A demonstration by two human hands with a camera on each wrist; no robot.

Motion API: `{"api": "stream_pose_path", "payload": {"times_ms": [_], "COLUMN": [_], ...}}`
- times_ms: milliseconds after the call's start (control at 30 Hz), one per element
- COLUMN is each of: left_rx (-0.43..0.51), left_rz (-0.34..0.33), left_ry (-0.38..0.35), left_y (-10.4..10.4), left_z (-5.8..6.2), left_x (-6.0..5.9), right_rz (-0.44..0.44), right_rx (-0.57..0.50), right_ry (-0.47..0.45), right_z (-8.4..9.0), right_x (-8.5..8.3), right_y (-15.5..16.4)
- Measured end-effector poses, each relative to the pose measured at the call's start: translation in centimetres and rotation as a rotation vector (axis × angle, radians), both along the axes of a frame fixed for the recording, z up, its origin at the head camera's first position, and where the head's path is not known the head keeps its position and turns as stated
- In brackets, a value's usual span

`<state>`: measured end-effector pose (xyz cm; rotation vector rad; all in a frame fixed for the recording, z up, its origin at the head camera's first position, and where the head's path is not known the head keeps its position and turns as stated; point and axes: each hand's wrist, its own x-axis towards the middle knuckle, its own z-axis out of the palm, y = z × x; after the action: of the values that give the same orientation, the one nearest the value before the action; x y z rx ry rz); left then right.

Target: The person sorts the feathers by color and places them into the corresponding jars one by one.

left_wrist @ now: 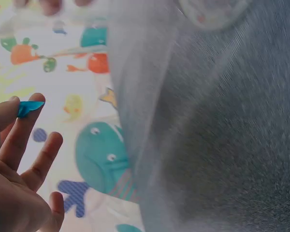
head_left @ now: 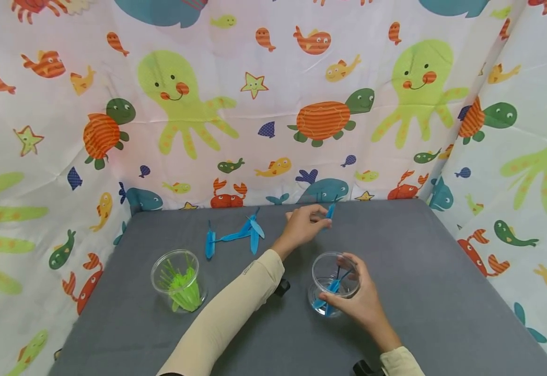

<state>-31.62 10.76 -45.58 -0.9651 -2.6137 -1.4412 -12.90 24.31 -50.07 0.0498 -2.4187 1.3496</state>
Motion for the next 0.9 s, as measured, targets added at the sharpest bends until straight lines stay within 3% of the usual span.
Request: {"api": "stream_pose_path", "payload": {"times_ms": [367, 700, 900], "left_rx": [0.075, 0.134, 0.13], "left_rz": [-0.081, -0.133, -0.149], "left_ry": [-0.049, -0.143, -0.145], "left_y": [-1.4, -3.0, -3.5], "left_z": [2.5, 3.1, 3.2], "left_x": [3.0, 5.0, 6.3], "right_rz": [-0.003, -0.001, 0.001], "right_rx": [0.008, 0.005, -0.009], "right_ry": [0.013, 0.009, 0.004], "right_z": [0.0, -0.1, 0.1], "right_x": [-0.1, -0.1, -0.2], "right_y": [0.0, -0.2, -0.1]}}
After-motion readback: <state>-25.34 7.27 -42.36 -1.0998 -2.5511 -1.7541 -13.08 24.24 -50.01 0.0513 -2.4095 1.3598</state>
